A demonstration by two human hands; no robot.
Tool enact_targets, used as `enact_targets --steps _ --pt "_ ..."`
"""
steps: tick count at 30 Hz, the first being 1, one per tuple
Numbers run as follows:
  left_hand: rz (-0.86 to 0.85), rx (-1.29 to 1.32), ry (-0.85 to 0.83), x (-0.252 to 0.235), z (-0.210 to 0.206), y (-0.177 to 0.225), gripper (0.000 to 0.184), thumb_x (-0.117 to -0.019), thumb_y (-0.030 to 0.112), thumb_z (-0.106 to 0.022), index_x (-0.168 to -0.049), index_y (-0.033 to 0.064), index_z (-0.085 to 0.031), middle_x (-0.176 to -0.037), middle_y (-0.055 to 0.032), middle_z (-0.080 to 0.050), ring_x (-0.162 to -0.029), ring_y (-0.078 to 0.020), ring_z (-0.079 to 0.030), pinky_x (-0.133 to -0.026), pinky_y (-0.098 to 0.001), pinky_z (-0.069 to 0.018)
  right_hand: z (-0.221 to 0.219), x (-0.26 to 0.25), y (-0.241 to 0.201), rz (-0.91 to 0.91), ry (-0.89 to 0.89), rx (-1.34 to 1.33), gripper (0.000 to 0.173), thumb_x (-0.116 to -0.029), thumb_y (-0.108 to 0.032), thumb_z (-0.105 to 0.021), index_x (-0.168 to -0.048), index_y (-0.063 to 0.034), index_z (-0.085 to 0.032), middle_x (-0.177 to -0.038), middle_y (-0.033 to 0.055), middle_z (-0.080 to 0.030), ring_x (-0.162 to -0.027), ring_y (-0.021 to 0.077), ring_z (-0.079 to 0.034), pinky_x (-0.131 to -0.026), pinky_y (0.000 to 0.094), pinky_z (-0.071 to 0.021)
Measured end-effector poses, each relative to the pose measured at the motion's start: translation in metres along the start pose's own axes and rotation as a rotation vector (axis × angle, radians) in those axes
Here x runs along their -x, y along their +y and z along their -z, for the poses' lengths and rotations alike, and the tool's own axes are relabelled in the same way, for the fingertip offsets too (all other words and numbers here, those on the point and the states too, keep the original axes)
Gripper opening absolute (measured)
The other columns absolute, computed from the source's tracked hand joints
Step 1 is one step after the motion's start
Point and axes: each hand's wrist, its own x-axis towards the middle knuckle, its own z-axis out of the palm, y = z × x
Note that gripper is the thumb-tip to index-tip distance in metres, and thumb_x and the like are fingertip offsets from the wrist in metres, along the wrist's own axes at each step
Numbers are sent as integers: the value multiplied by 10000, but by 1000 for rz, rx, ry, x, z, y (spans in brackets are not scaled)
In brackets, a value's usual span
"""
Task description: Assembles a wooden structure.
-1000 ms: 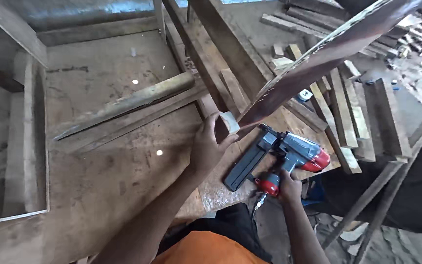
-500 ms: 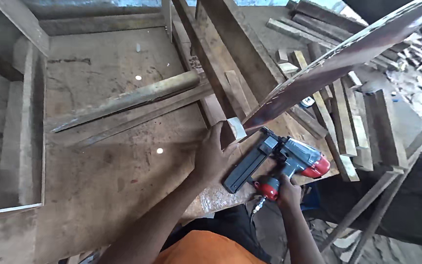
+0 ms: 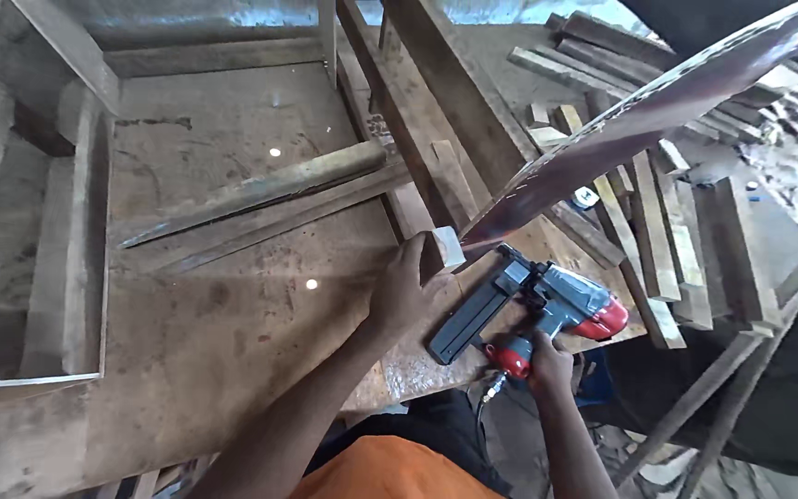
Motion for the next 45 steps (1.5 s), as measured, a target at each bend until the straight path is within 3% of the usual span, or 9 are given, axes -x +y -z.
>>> enact_targets --steps 4,9,13,21,29,34,37,41,45 --pt "17 10 -11 26 33 -17 772 -893 375 -810 -1519 84 -464 -1410 -139 -609 -1255 -251 -632 -1075 -478 -532 3 4 -3 17 67 136 388 -988 -347 -665 -1128 14 -663 -888 157 -684 -746 250 -665 -695 494 -575" --pt "117 41 8 80 121 -36 769 -892 300 -818 -1531 76 -455 -1402 -148 -608 -1196 -242 -660 -1030 -474 -562 7 58 -34 511 98 405 650 -979 -279 -659 -1439 128 -444 -1357 361 -544 -1236 394 -586 -1063 473 -493" --pt "120 33 67 121 202 -69 755 -872 254 -846 -1508 68 -484 -1378 -134 -623 -1194 -210 -663 -1038 -428 -571 -69 138 -33 730 -501 176 385 -994 -125 -633 -1302 97 -566 -1129 138 -670 -969 85 -665 -858 287 -592" --pt "236 -134 107 195 345 -100 805 -886 277 -829 -1564 152 -415 -1443 -94 -596 -1213 -228 -657 -1004 -454 -583 -304 358 -31 637 -1312 270 811 -868 -249 -823 -1560 -146 -413 -1431 112 -580 -1238 226 -627 -1030 446 -564" --pt "323 -421 63 200 419 -110 786 -951 220 -757 -1601 119 -327 -1477 -125 -559 -1254 -233 -632 -1052 -454 -546 -443 458 -30 686 -1449 188 564 -898 -116 -764 -1413 -42 -546 -1118 154 -715 -966 259 -716 -877 497 -603" --pt "-30 -1003 160 219 472 -32 444 -1039 232 -593 -1470 127 -568 -1372 -72 -663 -1144 -180 -690 -936 -392 -587 -487 474 9 657 -1383 66 772 -851 -190 -829 -1522 -132 -451 -1249 103 -686 -1078 216 -699 -948 476 -608" --pt "-233 -1231 71 214 511 -29 335 -1042 196 -578 -1357 109 -655 -1411 -116 -636 -1374 -291 -559 -1197 -504 -407 -487 472 -3 768 -1363 149 811 -848 -251 -845 -1547 -143 -450 -1411 126 -604 -1246 276 -619 -1043 506 -538" --pt "-155 -1477 -321 205 527 -36 387 -1070 277 -507 -1384 88 -630 -1466 -92 -596 -1465 -296 -449 -1278 -571 -205 -490 469 6 917 -1358 169 831 -848 -344 -847 -1558 -181 -446 -1493 122 -535 -1385 314 -492 -1129 512 -452" --pt "-95 -1572 -485 193 519 -42 367 -1075 234 -481 -1345 49 -647 -1412 -122 -629 -1465 -328 -439 -1288 -529 -203 -497 465 10 983 -1358 212 884 -844 -485 -826 -1580 -223 -413 -1510 112 -514 -1386 320 -484 -1106 490 -482"
